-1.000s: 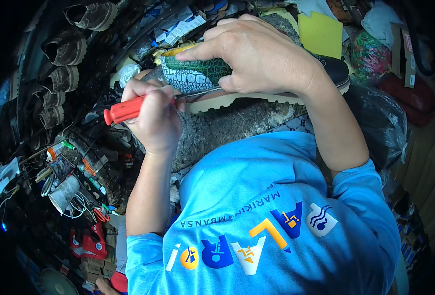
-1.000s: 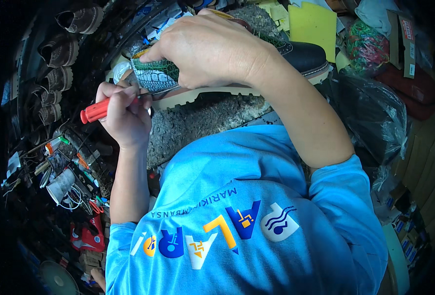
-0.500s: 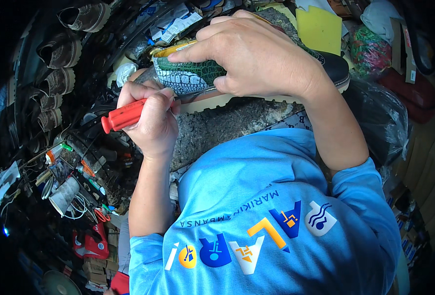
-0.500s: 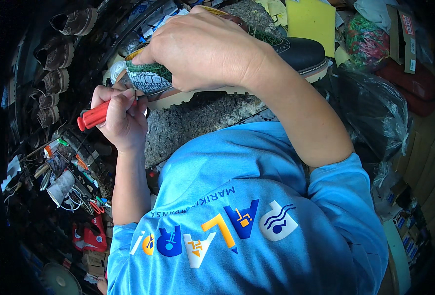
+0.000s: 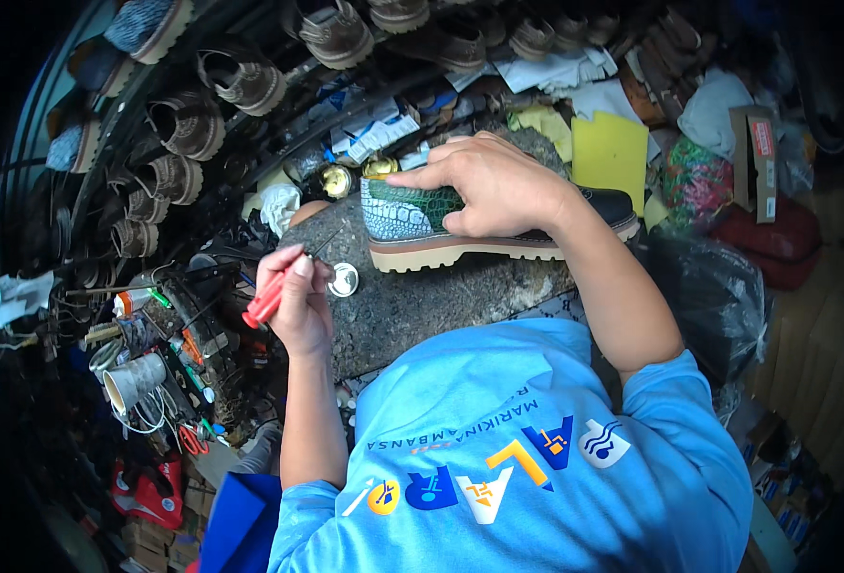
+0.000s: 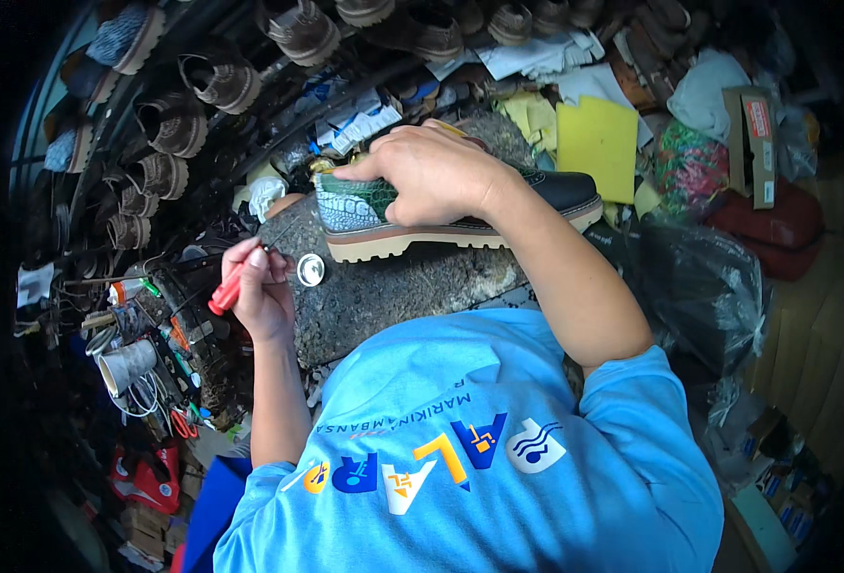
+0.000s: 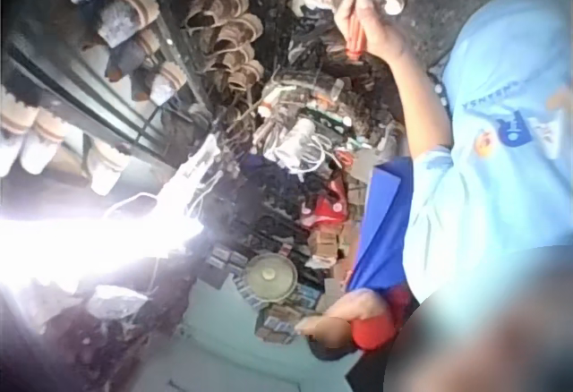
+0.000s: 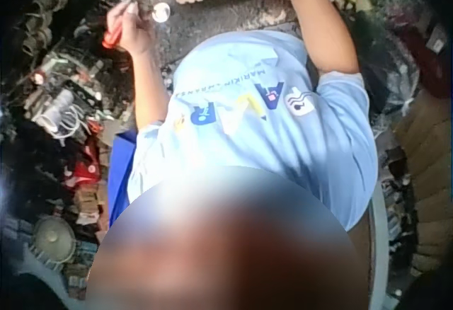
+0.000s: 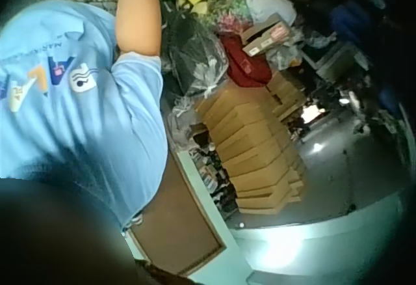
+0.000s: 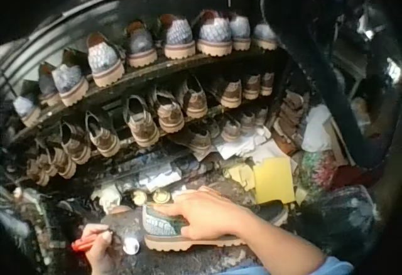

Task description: Detailing the edge of a shoe sole using an awl-like tool and adhesive.

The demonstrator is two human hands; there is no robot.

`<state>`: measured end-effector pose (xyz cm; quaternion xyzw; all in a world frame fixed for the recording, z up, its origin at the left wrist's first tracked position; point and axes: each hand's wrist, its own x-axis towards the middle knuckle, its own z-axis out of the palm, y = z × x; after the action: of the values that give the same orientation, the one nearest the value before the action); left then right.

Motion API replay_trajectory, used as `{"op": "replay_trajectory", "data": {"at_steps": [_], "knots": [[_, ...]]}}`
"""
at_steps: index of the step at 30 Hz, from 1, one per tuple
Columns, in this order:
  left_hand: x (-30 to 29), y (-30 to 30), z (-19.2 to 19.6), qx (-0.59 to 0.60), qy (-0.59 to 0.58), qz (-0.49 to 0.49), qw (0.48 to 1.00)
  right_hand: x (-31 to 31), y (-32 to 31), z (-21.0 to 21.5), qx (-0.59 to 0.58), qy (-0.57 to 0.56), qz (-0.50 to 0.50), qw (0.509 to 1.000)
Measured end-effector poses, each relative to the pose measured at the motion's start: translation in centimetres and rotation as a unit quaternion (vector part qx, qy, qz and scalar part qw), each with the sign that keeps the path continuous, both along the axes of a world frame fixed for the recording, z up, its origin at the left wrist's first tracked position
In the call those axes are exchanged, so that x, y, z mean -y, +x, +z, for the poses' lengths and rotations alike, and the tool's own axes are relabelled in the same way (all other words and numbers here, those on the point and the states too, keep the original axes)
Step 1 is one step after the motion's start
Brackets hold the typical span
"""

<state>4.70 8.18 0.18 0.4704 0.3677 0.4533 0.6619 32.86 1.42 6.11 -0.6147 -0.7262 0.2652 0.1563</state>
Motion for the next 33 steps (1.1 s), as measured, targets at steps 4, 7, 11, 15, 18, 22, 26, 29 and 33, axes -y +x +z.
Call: {"op": "replay_trajectory", "data": {"at_steps": [4,7,11,15,18,22,26,29,33], "knots": [[0.2,-1.9,-1.2,-0.042,0.004,0.042,0.998,-2.3,1.6,-1.0,-0.076,-0.068,-0.003,0.995],[0.7,-3.2,-2.0,-0.06,0.003,0.059,0.996,-3.3,1.7,-1.2,-0.112,-0.125,-0.004,0.986],[1.5,-3.8,-2.9,-0.099,-0.013,0.062,0.993,-3.0,1.9,-1.8,-0.089,-0.084,0.017,0.992],[2.6,-3.0,-2.8,-0.042,-0.022,0.072,0.996,-2.5,1.4,-1.3,-0.079,-0.098,0.006,0.992],[3.3,-0.3,-0.9,0.049,-0.012,0.032,0.998,-2.2,1.0,-0.9,-0.064,-0.077,0.006,0.995],[3.0,3.8,0.7,0.125,-0.057,-0.002,0.991,-2.0,0.9,-1.0,-0.054,-0.079,0.006,0.995],[2.8,6.4,1.1,0.101,-0.062,-0.009,0.993,-1.8,0.8,-0.9,-0.044,-0.074,0.017,0.996],[2.8,7.2,1.6,0.049,-0.029,-0.017,0.998,-1.8,0.9,-1.3,-0.049,-0.084,-0.001,0.995],[2.6,7.0,1.2,-0.018,0.026,-0.018,0.999,-1.9,0.7,-0.7,-0.044,-0.088,-0.008,0.995]]}}
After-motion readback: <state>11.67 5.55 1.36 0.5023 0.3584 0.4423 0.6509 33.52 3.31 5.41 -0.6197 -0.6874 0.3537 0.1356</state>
